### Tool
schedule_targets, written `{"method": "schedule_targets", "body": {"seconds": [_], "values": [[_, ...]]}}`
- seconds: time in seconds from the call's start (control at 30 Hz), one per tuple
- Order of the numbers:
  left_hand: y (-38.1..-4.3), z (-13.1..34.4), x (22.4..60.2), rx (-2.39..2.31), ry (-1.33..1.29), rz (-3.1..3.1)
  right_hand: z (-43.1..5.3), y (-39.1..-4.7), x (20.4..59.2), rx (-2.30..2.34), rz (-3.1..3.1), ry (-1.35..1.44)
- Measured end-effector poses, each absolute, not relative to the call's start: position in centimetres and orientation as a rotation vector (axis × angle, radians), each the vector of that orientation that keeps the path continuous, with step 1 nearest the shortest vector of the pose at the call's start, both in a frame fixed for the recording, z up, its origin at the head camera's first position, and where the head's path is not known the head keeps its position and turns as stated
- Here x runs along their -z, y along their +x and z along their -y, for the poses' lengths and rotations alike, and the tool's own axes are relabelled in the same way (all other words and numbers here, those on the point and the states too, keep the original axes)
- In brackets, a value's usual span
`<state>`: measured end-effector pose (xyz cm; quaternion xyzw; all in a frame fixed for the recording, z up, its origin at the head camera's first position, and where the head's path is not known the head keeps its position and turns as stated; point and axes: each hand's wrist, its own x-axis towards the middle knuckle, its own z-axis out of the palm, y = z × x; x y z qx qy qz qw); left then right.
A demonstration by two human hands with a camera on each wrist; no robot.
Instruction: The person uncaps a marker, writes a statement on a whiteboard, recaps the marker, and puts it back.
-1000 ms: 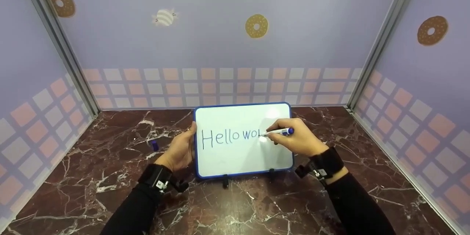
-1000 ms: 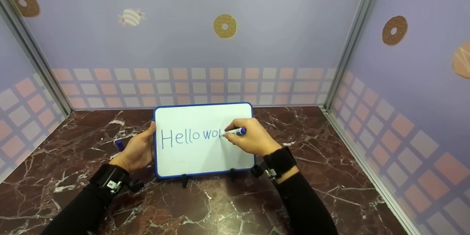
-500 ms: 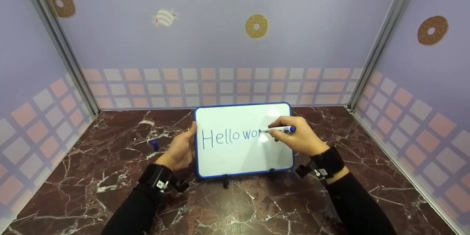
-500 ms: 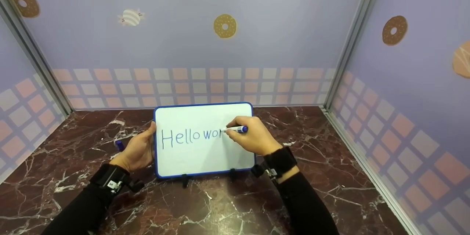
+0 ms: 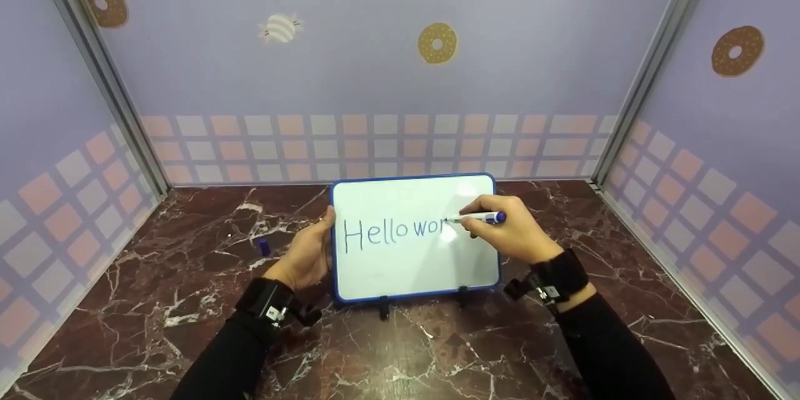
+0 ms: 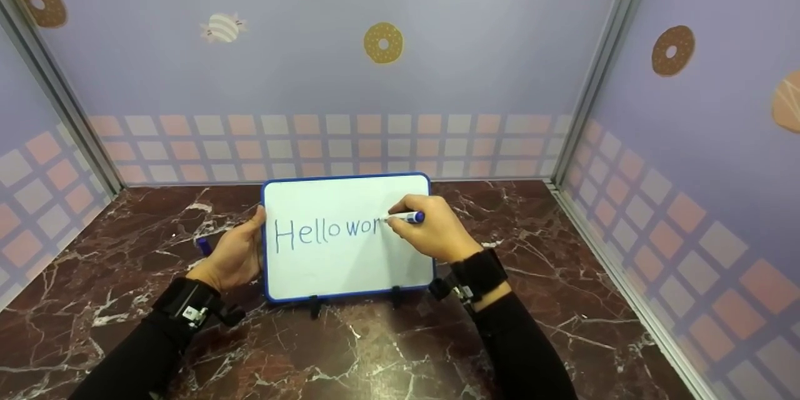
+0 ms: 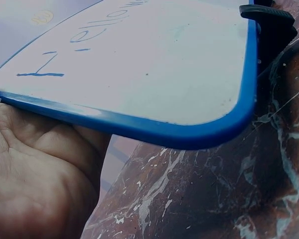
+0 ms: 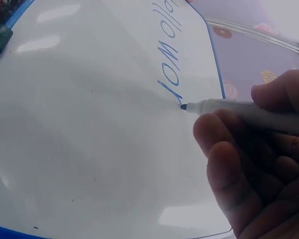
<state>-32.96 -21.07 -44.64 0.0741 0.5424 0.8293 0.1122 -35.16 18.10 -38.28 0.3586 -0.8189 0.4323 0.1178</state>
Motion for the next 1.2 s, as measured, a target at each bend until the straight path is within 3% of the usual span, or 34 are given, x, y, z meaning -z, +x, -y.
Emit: {"method": "schedule_targets", "body": {"seconds": [1.2], "values": [[-33.1, 21.1, 44.8, -2.397, 0.253, -1.59, -19.3, -35.4, 38.1, -1.152, 2.259, 1.164]]}}
